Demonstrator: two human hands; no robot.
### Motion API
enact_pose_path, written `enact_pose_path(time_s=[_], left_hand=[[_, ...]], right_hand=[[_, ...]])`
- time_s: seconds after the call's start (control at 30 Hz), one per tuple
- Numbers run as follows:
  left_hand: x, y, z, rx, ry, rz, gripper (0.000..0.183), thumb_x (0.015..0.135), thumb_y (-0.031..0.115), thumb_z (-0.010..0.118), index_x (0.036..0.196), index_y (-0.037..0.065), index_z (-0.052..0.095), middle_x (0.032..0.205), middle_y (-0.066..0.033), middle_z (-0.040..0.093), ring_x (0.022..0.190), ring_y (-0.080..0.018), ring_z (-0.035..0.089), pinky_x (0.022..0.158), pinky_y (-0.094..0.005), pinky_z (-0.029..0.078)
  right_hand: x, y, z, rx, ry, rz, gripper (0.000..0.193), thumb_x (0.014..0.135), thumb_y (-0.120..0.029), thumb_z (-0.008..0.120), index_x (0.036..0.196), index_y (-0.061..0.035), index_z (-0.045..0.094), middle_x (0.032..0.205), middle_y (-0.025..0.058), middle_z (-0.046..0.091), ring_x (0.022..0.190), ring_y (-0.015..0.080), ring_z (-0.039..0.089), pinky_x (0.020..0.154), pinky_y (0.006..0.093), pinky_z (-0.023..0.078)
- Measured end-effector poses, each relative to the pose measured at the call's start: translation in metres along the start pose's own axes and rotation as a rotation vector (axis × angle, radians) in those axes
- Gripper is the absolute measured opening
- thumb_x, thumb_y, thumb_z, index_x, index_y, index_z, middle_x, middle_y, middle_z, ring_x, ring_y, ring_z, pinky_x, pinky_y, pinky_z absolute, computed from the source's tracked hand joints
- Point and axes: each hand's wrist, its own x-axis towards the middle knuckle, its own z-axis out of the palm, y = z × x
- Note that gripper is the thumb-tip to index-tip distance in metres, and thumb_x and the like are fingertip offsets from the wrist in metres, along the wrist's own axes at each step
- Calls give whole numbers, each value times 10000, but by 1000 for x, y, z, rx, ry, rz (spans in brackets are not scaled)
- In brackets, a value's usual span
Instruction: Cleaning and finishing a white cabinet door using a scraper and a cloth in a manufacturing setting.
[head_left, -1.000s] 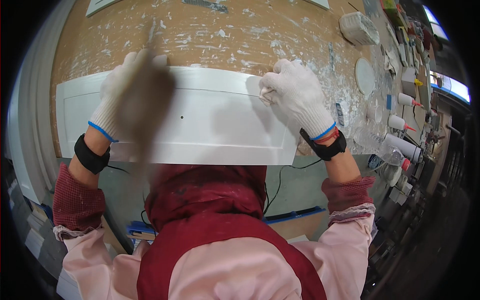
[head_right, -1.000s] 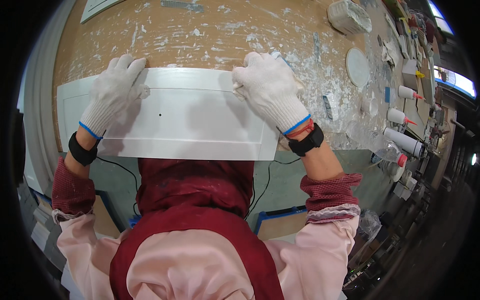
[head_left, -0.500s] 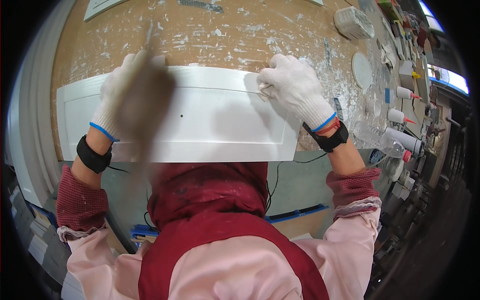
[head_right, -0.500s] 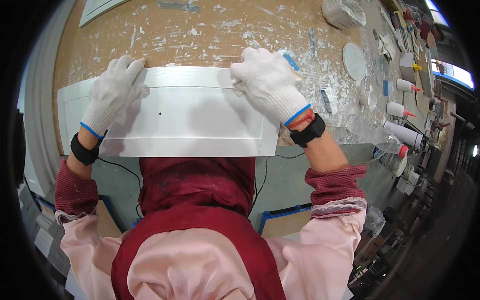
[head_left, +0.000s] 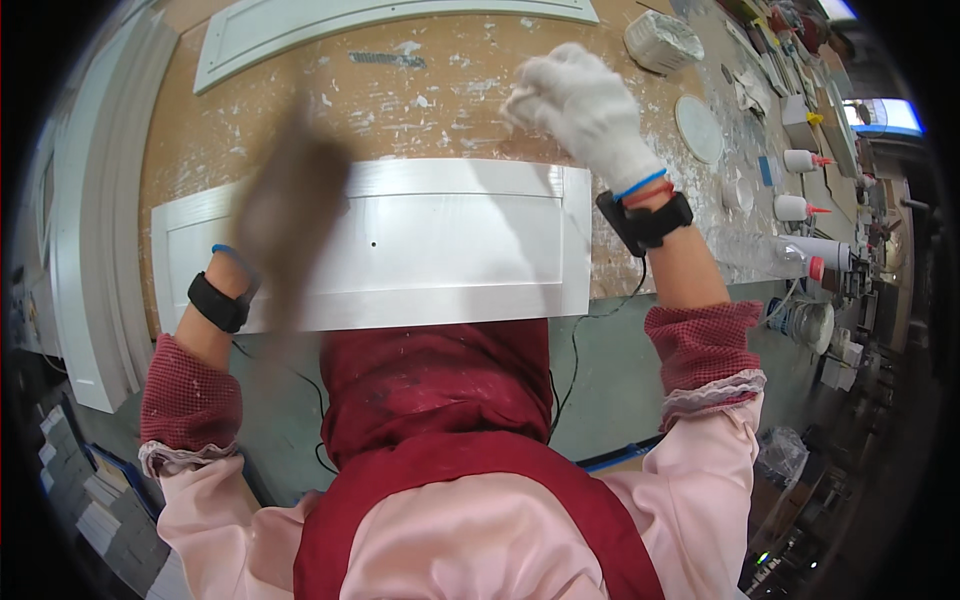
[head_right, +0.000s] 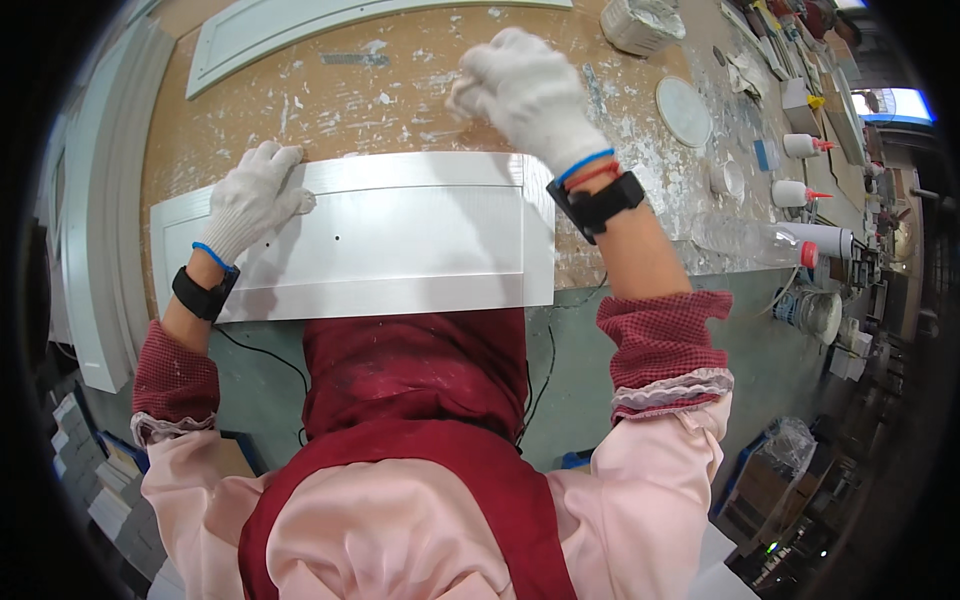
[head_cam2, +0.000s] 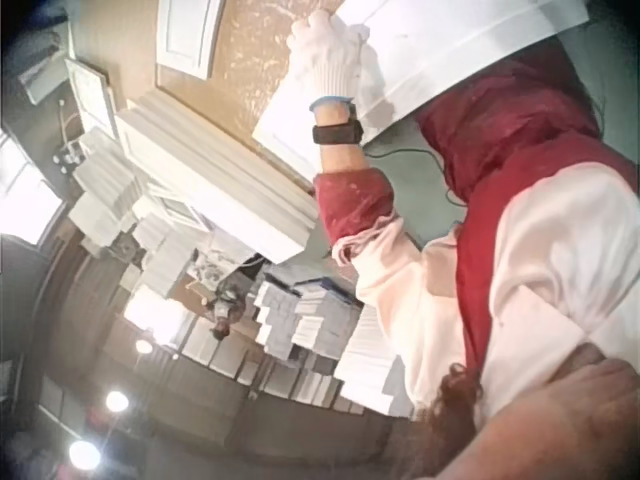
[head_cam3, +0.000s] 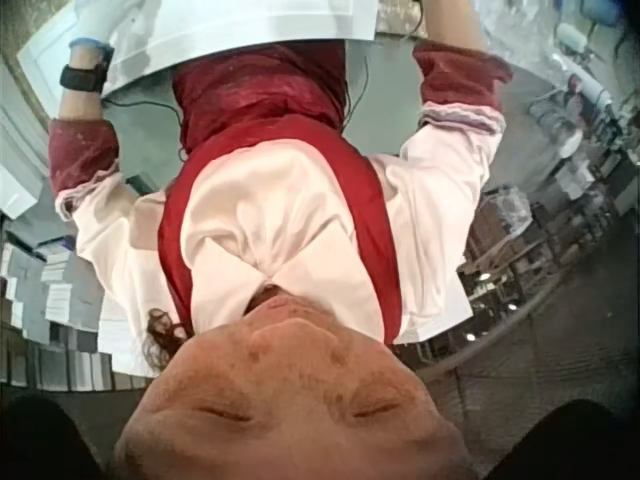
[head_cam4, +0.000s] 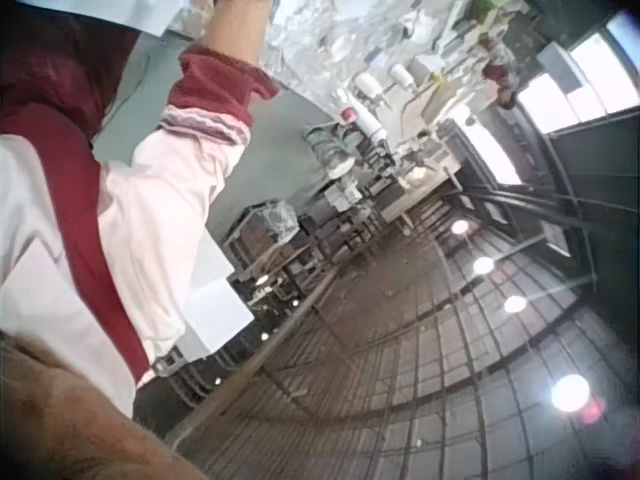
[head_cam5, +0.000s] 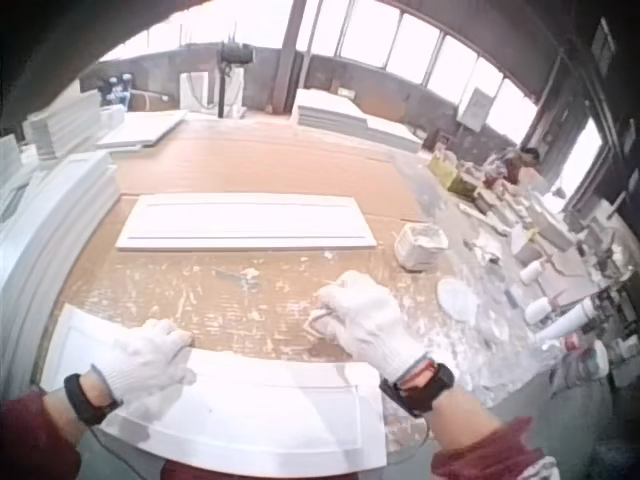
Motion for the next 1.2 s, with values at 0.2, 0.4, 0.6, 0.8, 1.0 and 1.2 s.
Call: enact_pose_path(time_s=[0.2,0.4,0.6,0.8,1.0,1.2], left_hand=[[-55,-62,15,-15,245,133,574,838,373,678,1296,51,549,1201,-149,603,1067,-306,619,913,-409,493],[-178,-46,-24,-640,126,-713,414,952,428,591,836,35,649,758,-53,617,561,-118,531,515,-250,402],[-226,-76,107,-1244,333,-1081,423,945,481,626,746,149,456,594,58,368,480,-69,349,458,-234,313],[-179,-14,53,-1620,545,-1057,336,933,333,685,776,128,470,639,28,414,489,-107,394,470,-293,405],[-180,-2,40,-1611,618,-1161,257,913,284,684,847,84,536,678,2,487,535,-122,519,479,-279,504],[-195,-7,48,-1631,597,-1172,377,878,291,722,1008,-23,558,800,-87,583,628,-198,613,559,-350,579]], right_hand=[[-11,36,-13,-140,269,107,584,869,-372,648,1383,-137,504,1265,164,576,1061,319,636,900,407,527],[-153,-18,-25,1090,-195,468,335,891,-180,651,1181,-14,637,1077,82,653,980,180,622,896,318,494],[-230,-84,44,1212,-757,354,387,908,-265,632,1206,-17,652,1096,136,681,969,221,646,893,317,500],[-221,-95,97,1643,-460,731,375,1007,-281,470,1091,41,643,954,97,652,781,154,604,687,286,523],[-226,-106,133,2271,-271,779,469,1043,-388,424,1145,44,576,990,142,659,779,208,636,622,315,531],[-234,-117,124,2017,-96,950,363,1027,-318,481,1089,16,608,910,133,689,747,199,646,560,308,516]])
